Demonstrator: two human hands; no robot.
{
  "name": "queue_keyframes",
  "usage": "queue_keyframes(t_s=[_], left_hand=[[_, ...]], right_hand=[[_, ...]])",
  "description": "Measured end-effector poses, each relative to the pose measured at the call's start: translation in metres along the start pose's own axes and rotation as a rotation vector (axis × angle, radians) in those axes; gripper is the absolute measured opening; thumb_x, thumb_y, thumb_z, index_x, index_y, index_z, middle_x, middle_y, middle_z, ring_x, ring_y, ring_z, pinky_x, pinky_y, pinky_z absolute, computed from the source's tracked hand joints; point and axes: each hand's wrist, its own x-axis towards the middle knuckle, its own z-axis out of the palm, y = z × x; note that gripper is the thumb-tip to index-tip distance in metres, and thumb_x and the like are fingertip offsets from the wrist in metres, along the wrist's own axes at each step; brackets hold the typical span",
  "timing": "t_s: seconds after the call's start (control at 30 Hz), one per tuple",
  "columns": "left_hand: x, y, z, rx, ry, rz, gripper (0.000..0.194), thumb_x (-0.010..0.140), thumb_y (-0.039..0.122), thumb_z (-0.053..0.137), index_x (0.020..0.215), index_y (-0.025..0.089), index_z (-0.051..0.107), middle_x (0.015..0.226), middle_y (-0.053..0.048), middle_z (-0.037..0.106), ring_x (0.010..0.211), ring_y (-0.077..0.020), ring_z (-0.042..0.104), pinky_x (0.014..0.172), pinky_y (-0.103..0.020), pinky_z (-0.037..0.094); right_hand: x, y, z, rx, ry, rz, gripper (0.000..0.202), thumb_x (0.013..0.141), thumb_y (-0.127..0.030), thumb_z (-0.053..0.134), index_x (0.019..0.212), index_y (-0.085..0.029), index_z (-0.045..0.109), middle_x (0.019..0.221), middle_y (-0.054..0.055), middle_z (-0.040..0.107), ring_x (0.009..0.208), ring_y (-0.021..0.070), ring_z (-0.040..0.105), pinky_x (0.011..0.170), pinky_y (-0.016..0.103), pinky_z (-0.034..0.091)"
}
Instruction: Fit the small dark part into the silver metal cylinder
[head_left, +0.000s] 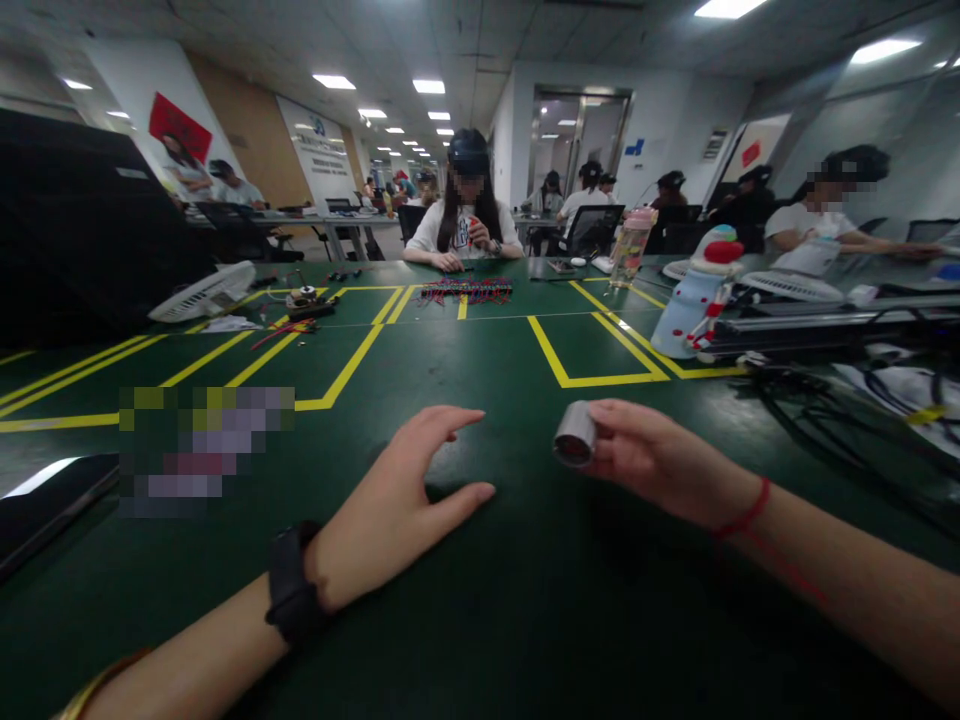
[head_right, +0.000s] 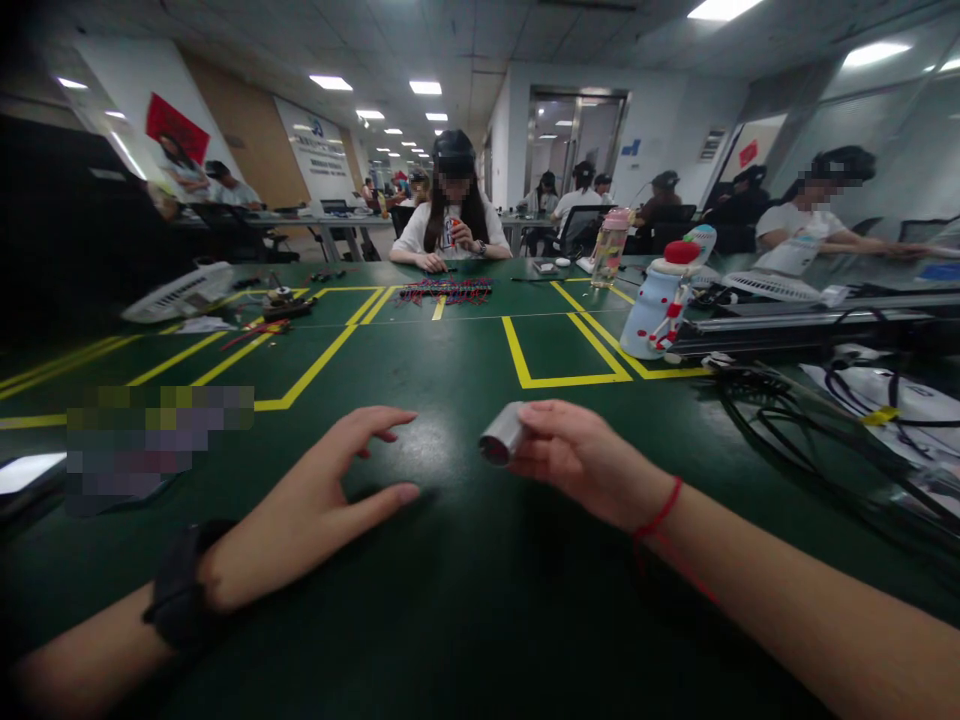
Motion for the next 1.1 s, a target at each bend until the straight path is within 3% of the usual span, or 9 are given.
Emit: queue_keyframes(t_s=[0.1, 0.23, 0.53, 0.67, 0.77, 0.83, 0.93, 1.0, 1.1], left_hand=[[0.004, 0.021, 0.017, -0.085, 0.053, 0.148, 0.044, 0.077, 0.025, 0.065, 0.12, 0.03, 0.056, 0.126, -0.006, 0.057, 0.116, -0.0256, 0.052, 0.099, -0.044, 0.041], [0.001, 0.029, 0.026, -0.153, 0.076, 0.148, 0.031, 0.079, 0.02, 0.064, 0.109, 0.029, 0.064, 0.112, -0.004, 0.065, 0.106, -0.0228, 0.058, 0.091, -0.039, 0.047], [-0.002, 0.029, 0.027, -0.156, 0.135, 0.087, 0.028, 0.078, 0.024, 0.066, 0.106, 0.028, 0.066, 0.109, -0.004, 0.066, 0.101, -0.0232, 0.059, 0.088, -0.039, 0.047], [0.001, 0.026, 0.02, -0.058, 0.198, -0.097, 0.028, 0.077, 0.035, 0.067, 0.102, 0.024, 0.065, 0.1, -0.004, 0.067, 0.087, -0.022, 0.061, 0.075, -0.035, 0.047], [0.004, 0.025, 0.018, -0.269, 0.015, -0.351, 0.029, 0.077, 0.045, 0.064, 0.09, 0.019, 0.065, 0.08, -0.003, 0.066, 0.069, -0.0182, 0.061, 0.058, -0.028, 0.045], [0.004, 0.025, 0.019, -0.63, -0.214, -0.529, 0.034, 0.08, 0.049, 0.06, 0.085, 0.015, 0.063, 0.075, -0.003, 0.065, 0.065, -0.0153, 0.062, 0.052, -0.023, 0.045], [0.001, 0.026, 0.024, -1.14, -0.517, -0.736, 0.041, 0.084, 0.051, 0.053, 0.086, 0.011, 0.065, 0.079, -0.007, 0.068, 0.065, -0.013, 0.067, 0.051, -0.018, 0.048], [-0.002, 0.026, 0.028, -1.29, -0.59, -0.81, 0.043, 0.085, 0.05, 0.051, 0.086, 0.009, 0.066, 0.08, -0.009, 0.069, 0.064, -0.0122, 0.068, 0.051, -0.016, 0.05], [-0.002, 0.025, 0.03, -1.324, -0.593, -0.863, 0.045, 0.088, 0.049, 0.049, 0.088, 0.008, 0.068, 0.08, -0.009, 0.068, 0.062, -0.0102, 0.068, 0.05, -0.014, 0.05]], right_hand=[[0.006, 0.025, 0.042, 0.293, -0.254, 0.197, 0.023, 0.084, -0.035, 0.053, 0.098, -0.017, 0.057, 0.097, 0.005, 0.066, 0.085, 0.0124, 0.065, 0.091, 0.033, 0.047], [0.007, 0.043, 0.054, 0.427, -0.379, 0.223, 0.027, 0.087, -0.037, 0.049, 0.098, -0.015, 0.06, 0.096, 0.005, 0.067, 0.09, 0.0132, 0.065, 0.097, 0.033, 0.043], [0.004, 0.043, 0.048, 0.446, -0.404, 0.2, 0.031, 0.088, -0.041, 0.049, 0.1, -0.015, 0.061, 0.098, 0.006, 0.065, 0.088, 0.0116, 0.063, 0.094, 0.032, 0.044], [0.002, 0.032, 0.045, 0.277, -0.27, 0.033, 0.033, 0.085, -0.041, 0.054, 0.108, -0.017, 0.06, 0.103, 0.007, 0.064, 0.091, 0.0138, 0.062, 0.087, 0.034, 0.047], [-0.001, 0.025, 0.046, -0.004, -0.126, -0.123, 0.042, 0.079, -0.039, 0.062, 0.116, -0.018, 0.058, 0.104, 0.006, 0.064, 0.087, 0.0114, 0.06, 0.081, 0.029, 0.048], [-0.003, 0.024, 0.049, -0.169, -0.088, -0.176, 0.044, 0.076, -0.038, 0.066, 0.114, -0.017, 0.06, 0.1, 0.005, 0.064, 0.081, 0.0087, 0.058, 0.077, 0.025, 0.047], [-0.004, 0.028, 0.055, -0.26, -0.129, -0.183, 0.039, 0.078, -0.041, 0.064, 0.106, -0.015, 0.063, 0.091, 0.003, 0.063, 0.077, 0.007, 0.056, 0.071, 0.022, 0.045], [-0.003, 0.032, 0.056, -0.235, -0.158, -0.148, 0.039, 0.081, -0.045, 0.06, 0.104, -0.014, 0.064, 0.087, 0.002, 0.062, 0.074, 0.0062, 0.055, 0.066, 0.02, 0.044], [-0.001, 0.034, 0.055, -0.168, -0.175, -0.095, 0.04, 0.082, -0.046, 0.058, 0.103, -0.013, 0.063, 0.083, 0.001, 0.06, 0.07, 0.005, 0.054, 0.064, 0.019, 0.044]])
